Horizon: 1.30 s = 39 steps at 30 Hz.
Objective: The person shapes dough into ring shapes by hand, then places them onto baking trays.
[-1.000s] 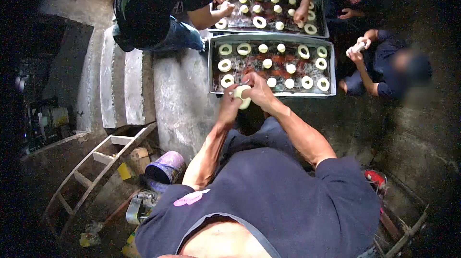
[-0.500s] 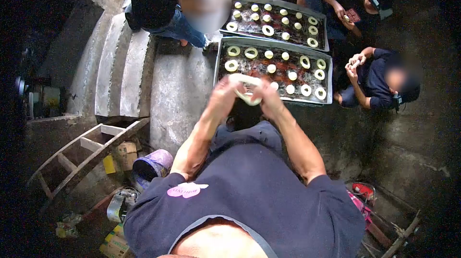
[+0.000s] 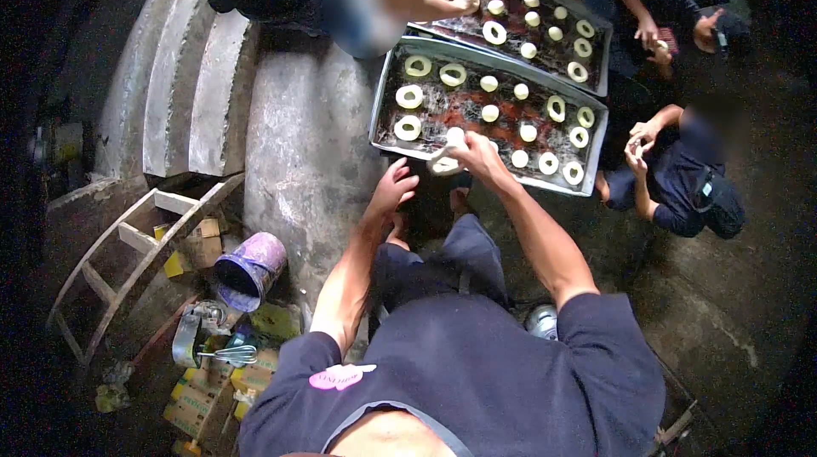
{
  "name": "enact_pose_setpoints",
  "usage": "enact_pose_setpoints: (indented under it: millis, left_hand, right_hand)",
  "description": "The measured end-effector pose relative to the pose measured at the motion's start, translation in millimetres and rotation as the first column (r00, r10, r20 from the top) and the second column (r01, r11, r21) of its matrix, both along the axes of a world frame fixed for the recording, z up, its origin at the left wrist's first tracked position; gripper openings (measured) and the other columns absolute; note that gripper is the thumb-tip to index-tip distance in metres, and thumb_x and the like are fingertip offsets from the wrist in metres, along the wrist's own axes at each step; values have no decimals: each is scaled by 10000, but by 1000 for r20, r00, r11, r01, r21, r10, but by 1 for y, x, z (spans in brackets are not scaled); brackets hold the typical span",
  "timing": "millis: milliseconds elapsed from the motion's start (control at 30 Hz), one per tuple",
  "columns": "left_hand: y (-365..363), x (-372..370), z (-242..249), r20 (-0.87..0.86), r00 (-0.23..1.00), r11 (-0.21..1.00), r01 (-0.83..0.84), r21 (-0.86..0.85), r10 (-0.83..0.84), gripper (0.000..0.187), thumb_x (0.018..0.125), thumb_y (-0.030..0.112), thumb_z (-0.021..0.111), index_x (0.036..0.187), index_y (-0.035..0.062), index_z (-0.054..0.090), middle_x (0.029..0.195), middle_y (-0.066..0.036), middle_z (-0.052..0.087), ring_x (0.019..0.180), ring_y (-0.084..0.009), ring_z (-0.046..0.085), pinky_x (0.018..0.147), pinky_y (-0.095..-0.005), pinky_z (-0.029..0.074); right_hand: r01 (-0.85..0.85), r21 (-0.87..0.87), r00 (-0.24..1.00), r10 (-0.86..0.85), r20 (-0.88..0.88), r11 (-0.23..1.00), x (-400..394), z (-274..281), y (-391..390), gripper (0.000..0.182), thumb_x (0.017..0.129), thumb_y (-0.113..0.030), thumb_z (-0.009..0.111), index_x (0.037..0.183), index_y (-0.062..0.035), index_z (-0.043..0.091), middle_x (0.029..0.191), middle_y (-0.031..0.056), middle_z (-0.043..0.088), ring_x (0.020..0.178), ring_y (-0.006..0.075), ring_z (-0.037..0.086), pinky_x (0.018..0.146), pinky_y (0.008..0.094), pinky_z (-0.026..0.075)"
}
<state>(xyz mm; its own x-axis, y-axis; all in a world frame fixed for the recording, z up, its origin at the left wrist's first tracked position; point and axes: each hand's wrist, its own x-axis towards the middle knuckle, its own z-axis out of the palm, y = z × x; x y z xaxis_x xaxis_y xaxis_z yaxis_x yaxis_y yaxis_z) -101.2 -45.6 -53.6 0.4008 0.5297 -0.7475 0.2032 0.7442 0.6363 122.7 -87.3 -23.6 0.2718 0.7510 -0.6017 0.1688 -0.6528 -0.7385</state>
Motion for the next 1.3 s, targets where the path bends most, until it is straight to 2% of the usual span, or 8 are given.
enact_pose_setpoints:
  millis: [200, 433, 567, 733, 800, 933, 1067, 1300]
  left_hand:
    - [-75, -127, -84, -376, 921, 993, 119, 25, -101, 437, 858, 219, 559, 1231, -1, 492, 1116, -137, 591, 1021, -188, 550, 890, -298, 414]
    - [-220, -233, -108, -733, 653, 977, 61, -202, -192, 382, 865, 214, 552, 1182, 2, 532, 863, -57, 617, 802, -133, 573, 717, -254, 452]
    - [-209, -169, -78, -595, 802, 930, -250, -270, 44, 367, 851, 206, 538, 1159, 7, 550, 762, -4, 551, 610, -59, 469, 549, -213, 389]
    - [-147, -98, -97, -443, 896, 977, -54, -207, -44, 373, 877, 171, 563, 1206, 5, 506, 840, -3, 586, 708, -79, 518, 619, -223, 431]
    - [-131, -84, -124, -410, 908, 995, 97, 19, -80, 386, 876, 166, 567, 1222, 8, 501, 882, -23, 605, 741, -80, 533, 643, -228, 444]
    - [-62, -17, -98, -331, 941, 968, 149, 201, -76, 392, 893, 185, 553, 1253, 43, 490, 994, -44, 607, 826, -90, 559, 711, -234, 479]
    - [-19, 28, -45, -119, 988, 995, -97, 4, 97, 364, 920, 257, 525, 1219, 51, 524, 1132, -97, 571, 998, -146, 553, 746, -303, 500]
    - [-6, 48, 53, 260, 958, 954, -183, 237, 119, 454, 826, 46, 614, 1236, -13, 429, 924, -74, 615, 818, -107, 584, 711, -235, 486]
  right_hand:
    - [187, 26, 975, -189, 114, 982, 33, -187, 65, 502, 809, -468, 544, 927, 18, 579, 847, 219, 632, 825, 334, 622, 740, 391, 464]
    - [230, 183, 962, -252, 106, 956, 68, -320, 89, 287, 882, -270, 405, 901, -20, 546, 874, 213, 582, 867, 398, 553, 722, 446, 431]
    - [17, 166, 957, -65, 284, 986, 85, -308, 56, 252, 810, -202, 467, 942, -19, 580, 841, 221, 611, 785, 392, 592, 677, 461, 459]
    - [-248, 23, 792, 189, 580, 969, 51, -298, 4, 237, 779, -225, 576, 936, -49, 559, 740, 204, 585, 751, 379, 584, 692, 443, 474]
    - [-200, 236, 892, 77, 445, 951, 37, -286, 4, 220, 760, -234, 608, 836, -57, 501, 723, 185, 560, 743, 381, 567, 676, 437, 460]
    - [65, 15, 997, -64, -35, 998, -6, -230, 14, 311, 738, -258, 655, 900, -29, 518, 793, 147, 597, 736, 262, 585, 688, 371, 467]
    - [190, -135, 768, -233, -596, 972, -22, -110, 7, 279, 803, -224, 662, 991, -63, 536, 892, 42, 579, 779, 107, 544, 703, 252, 473]
    - [395, 164, 698, -179, -694, 904, -34, 22, -28, 357, 762, -105, 711, 1020, -17, 480, 928, 71, 567, 845, 141, 576, 765, 275, 483]
